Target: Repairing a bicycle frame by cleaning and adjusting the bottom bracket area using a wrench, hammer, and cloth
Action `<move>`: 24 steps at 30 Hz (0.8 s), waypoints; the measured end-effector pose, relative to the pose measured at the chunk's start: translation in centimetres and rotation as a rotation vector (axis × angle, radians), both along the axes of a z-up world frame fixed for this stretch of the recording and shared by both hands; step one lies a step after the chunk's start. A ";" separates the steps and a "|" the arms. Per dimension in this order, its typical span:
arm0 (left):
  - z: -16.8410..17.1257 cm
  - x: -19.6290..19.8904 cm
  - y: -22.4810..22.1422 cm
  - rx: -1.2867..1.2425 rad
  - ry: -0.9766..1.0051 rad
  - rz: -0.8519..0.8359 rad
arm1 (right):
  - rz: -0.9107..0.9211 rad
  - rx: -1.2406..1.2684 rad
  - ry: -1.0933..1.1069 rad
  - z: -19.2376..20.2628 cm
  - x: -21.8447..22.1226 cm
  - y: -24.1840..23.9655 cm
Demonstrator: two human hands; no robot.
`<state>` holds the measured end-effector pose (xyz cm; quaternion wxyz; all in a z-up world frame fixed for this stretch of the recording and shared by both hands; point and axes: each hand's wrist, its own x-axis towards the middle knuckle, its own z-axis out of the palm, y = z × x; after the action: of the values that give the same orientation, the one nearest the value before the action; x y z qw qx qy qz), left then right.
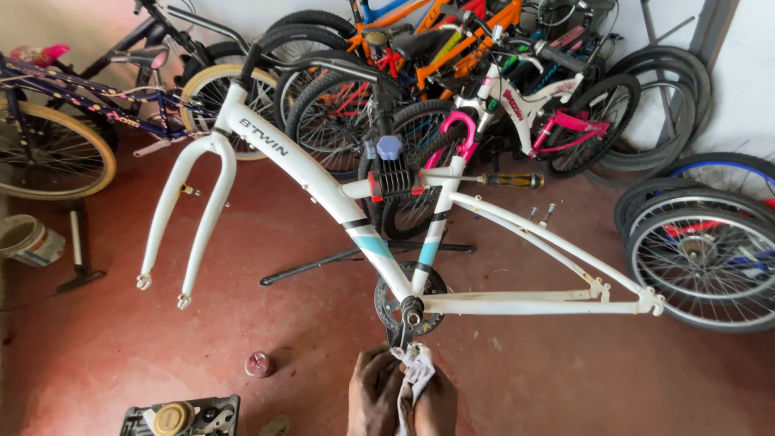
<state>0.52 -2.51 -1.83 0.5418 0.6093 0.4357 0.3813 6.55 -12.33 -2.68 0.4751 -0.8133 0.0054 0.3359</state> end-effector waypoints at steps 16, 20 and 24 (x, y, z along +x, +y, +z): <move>4.7 -2.6 -0.1 0.120 0.319 -0.257 | 0.094 0.850 0.658 -1.3 3.5 3.3; 3.3 -2.5 -1.4 0.049 0.404 -0.180 | 0.178 0.854 0.720 0.9 2.8 4.4; 2.9 -2.4 -0.9 0.054 0.516 -0.265 | 0.567 0.778 0.171 0.3 3.7 3.7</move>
<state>-1.83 -3.44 1.07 0.4418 0.7519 0.4653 0.1513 10.29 -8.60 -2.34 0.6314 -0.5143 -0.3031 0.4948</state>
